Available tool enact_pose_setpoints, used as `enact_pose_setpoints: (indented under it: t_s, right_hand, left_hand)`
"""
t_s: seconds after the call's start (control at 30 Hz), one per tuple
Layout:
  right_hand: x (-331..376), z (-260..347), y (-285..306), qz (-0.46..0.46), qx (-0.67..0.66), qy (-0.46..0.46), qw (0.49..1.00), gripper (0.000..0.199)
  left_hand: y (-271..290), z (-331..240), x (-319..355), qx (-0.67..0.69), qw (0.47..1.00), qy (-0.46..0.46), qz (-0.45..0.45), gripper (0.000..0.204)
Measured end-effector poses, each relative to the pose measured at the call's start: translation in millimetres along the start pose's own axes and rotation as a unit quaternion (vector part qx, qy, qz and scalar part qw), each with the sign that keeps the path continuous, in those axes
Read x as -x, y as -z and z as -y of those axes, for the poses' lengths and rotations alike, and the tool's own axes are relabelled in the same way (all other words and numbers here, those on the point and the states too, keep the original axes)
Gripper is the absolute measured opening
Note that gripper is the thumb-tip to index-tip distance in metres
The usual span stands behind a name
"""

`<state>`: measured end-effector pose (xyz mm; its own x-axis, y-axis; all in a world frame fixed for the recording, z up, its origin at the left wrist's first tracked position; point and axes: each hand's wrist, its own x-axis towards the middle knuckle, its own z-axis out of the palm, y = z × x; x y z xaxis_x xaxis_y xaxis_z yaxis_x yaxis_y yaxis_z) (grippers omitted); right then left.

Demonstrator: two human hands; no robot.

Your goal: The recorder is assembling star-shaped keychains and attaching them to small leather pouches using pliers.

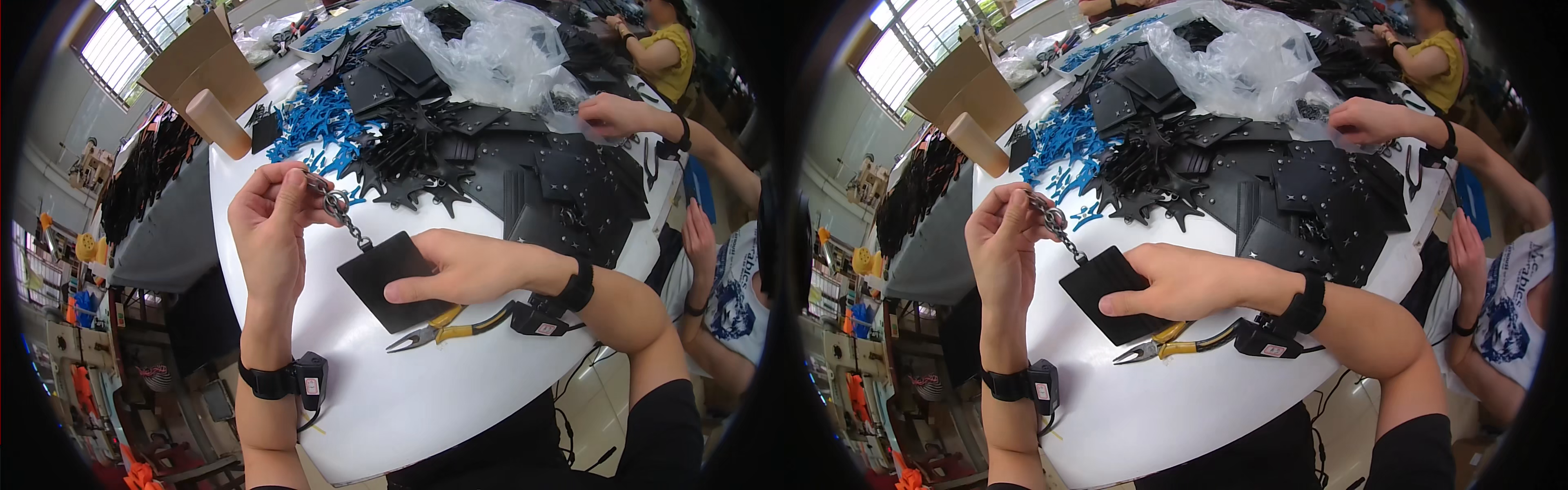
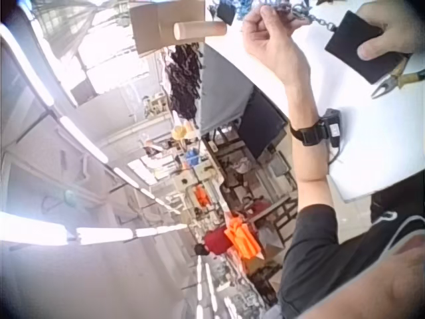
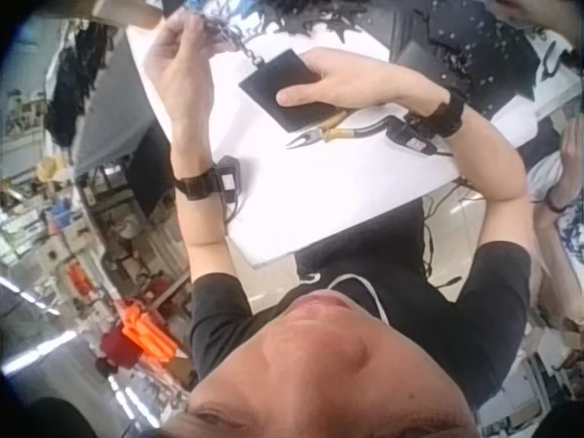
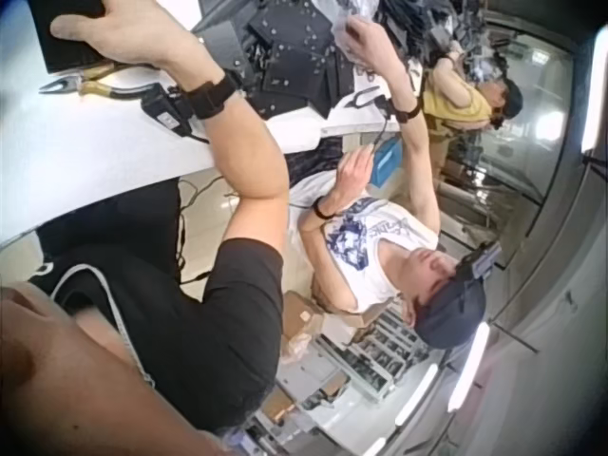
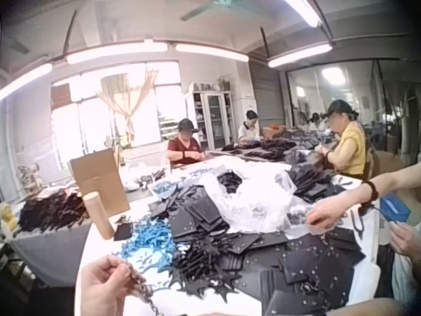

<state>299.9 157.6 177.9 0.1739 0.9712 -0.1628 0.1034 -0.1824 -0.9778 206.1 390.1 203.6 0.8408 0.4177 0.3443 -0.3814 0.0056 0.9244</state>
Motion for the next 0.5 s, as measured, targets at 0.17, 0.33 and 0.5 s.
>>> enact_pose_setpoints:
  t_s: [0.17, 0.33, 0.5]
  right_hand:
    - [11.4, 15.2, 7.9, 0.098, 0.072, -0.048, 0.991, 0.043]
    - [12.2, 29.9, 12.4, 0.248, 0.157, -0.105, 0.95, 0.045]
    - [14.4, 26.0, 11.6, 0.219, 0.146, -0.113, 0.958, 0.055]
  left_hand:
    - [9.1, 0.6, -1.4, -0.071, 0.981, 0.143, 0.107, 0.015]
    - [-4.3, -0.2, 5.6, -0.078, 0.941, 0.287, 0.165, 0.016]
    - [-10.0, 5.9, 6.7, -0.113, 0.923, 0.325, 0.172, 0.015]
